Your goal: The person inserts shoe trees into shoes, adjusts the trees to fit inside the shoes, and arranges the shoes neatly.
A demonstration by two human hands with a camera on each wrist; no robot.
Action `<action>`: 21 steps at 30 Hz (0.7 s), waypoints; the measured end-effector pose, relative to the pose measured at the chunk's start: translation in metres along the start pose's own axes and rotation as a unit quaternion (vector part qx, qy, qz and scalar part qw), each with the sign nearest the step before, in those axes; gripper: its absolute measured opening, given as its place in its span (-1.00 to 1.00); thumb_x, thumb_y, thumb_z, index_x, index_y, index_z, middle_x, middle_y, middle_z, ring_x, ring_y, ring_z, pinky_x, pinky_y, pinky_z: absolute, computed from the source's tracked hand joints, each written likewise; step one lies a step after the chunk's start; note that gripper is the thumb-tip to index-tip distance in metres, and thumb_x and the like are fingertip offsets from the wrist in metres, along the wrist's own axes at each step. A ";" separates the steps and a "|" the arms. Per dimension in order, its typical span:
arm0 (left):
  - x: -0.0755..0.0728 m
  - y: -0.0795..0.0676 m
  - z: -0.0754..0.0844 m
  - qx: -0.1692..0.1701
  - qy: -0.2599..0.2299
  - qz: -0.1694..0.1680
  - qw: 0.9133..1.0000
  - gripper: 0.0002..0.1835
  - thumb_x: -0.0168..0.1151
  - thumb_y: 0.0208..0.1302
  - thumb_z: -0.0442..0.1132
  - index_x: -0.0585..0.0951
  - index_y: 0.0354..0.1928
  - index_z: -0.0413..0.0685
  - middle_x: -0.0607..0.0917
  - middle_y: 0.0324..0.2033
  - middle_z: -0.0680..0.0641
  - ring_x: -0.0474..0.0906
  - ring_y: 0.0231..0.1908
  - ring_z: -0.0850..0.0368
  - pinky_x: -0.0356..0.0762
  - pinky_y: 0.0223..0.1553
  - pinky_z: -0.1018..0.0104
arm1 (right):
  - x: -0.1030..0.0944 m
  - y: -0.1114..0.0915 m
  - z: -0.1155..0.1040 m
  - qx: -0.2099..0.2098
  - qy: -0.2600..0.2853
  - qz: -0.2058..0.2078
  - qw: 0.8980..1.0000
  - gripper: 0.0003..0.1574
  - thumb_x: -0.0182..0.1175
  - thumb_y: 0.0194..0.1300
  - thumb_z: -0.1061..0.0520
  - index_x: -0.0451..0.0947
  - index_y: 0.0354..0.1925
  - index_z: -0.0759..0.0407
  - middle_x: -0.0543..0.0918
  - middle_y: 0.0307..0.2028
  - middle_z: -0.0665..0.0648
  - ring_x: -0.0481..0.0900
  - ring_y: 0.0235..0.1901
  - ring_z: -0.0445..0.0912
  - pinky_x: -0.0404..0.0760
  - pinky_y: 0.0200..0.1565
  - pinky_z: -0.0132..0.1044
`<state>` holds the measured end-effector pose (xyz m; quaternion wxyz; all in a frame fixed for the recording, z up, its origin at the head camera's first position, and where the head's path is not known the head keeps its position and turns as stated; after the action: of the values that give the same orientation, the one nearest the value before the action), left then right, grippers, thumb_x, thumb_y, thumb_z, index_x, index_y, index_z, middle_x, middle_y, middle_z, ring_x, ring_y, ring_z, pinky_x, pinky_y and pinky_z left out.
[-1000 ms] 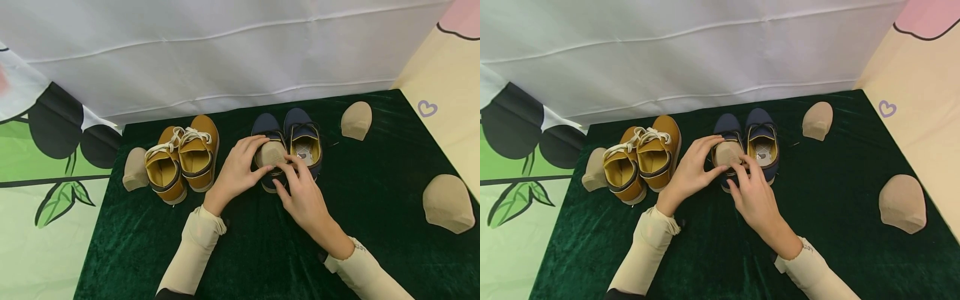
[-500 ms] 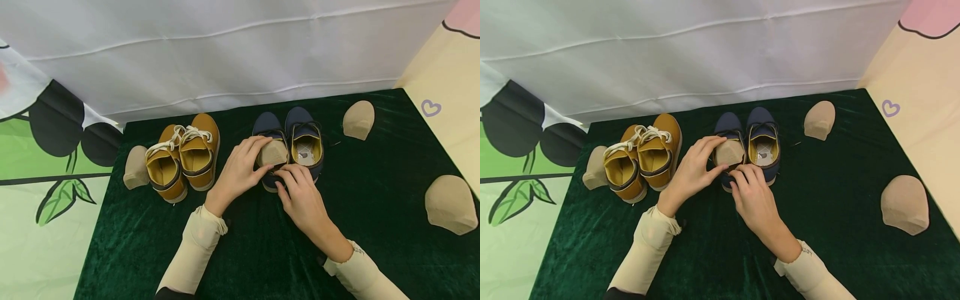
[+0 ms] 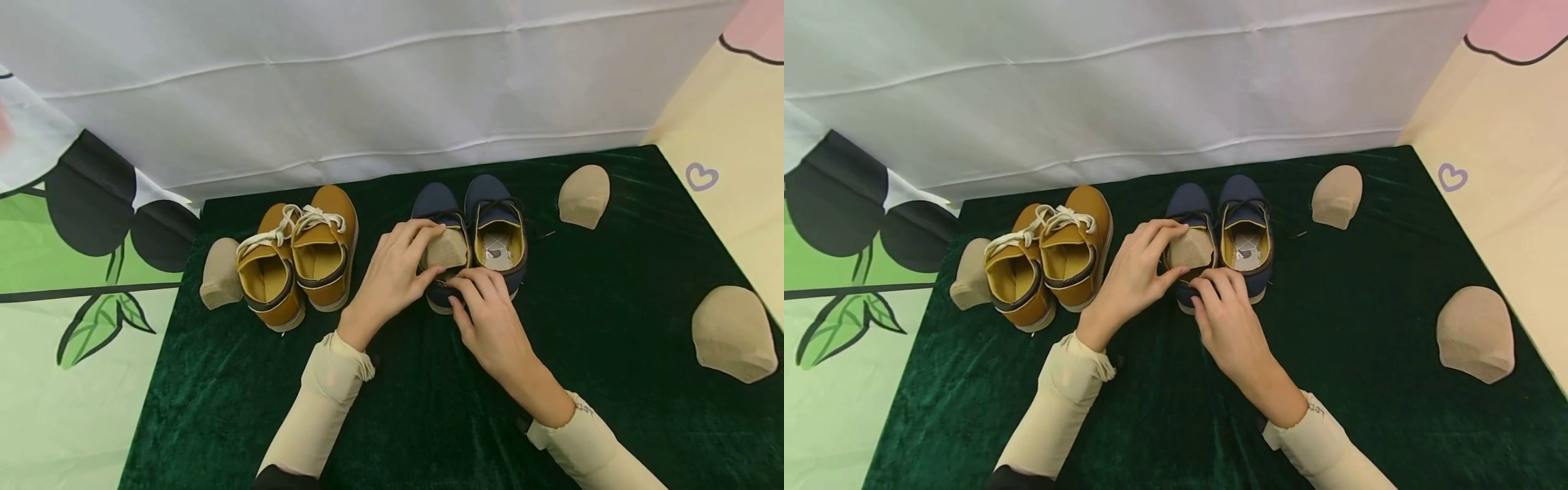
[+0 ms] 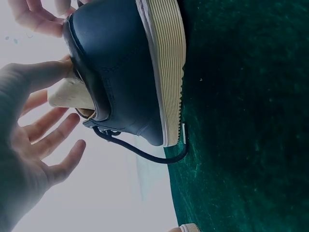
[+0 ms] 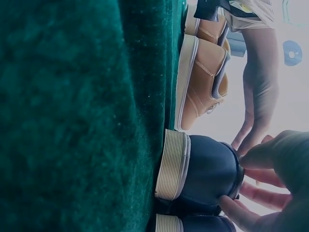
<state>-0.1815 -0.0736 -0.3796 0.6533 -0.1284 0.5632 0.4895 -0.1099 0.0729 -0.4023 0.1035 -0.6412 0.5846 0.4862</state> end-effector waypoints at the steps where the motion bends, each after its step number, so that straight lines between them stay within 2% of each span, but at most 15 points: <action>1: 0.001 0.000 -0.001 -0.002 0.003 -0.001 1.000 -0.38 0.51 0.29 -0.08 0.54 0.35 0.03 0.54 0.27 -0.08 0.46 0.27 -0.04 0.50 0.16 -0.02 | 0.000 0.000 0.000 0.000 0.000 0.000 1.000 -0.70 0.35 0.40 0.23 0.63 0.08 0.17 0.61 0.11 0.20 0.46 0.22 0.13 0.48 0.33 0.09; 10: 0.001 0.005 -0.003 -0.013 0.025 -0.004 1.000 -0.43 0.55 0.24 -0.03 0.59 0.26 0.09 0.51 0.23 -0.08 0.43 0.23 -0.06 0.49 0.09 0.00 | 0.000 0.004 0.001 -0.002 -0.009 0.003 1.000 -0.78 0.31 0.42 0.25 0.64 0.01 0.14 0.63 0.05 0.18 0.46 0.18 0.13 0.49 0.28 0.08; 14: 0.003 0.008 -0.004 -0.024 0.030 -0.013 0.999 -0.42 0.57 0.21 -0.03 0.58 0.24 0.09 0.50 0.24 -0.08 0.43 0.24 -0.08 0.49 0.13 -0.03 | 0.001 0.005 0.001 -0.004 -0.009 0.003 1.000 -0.82 0.30 0.44 0.25 0.64 -0.01 0.13 0.63 0.02 0.18 0.46 0.16 0.13 0.48 0.28 0.08; 21: 0.007 0.012 -0.010 -0.054 0.027 -0.044 0.997 -0.19 0.60 0.17 -0.03 0.44 0.44 0.09 0.47 0.34 -0.10 0.38 0.33 -0.10 0.49 0.22 -0.08 | 0.001 0.006 0.002 -0.003 -0.009 0.000 1.000 -0.85 0.28 0.46 0.24 0.64 -0.02 0.13 0.63 0.01 0.17 0.46 0.15 0.12 0.48 0.27 0.08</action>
<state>-0.1975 -0.0713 -0.3844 0.6511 -0.2006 0.5471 0.4863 -0.1167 0.0716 -0.4016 0.1071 -0.6369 0.5823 0.4938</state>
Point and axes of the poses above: each hand's wrist, its own y-axis towards the middle knuckle, its own x-axis out of the palm, z = x × y, the point moved 6 cm from there along y, towards the middle knuckle
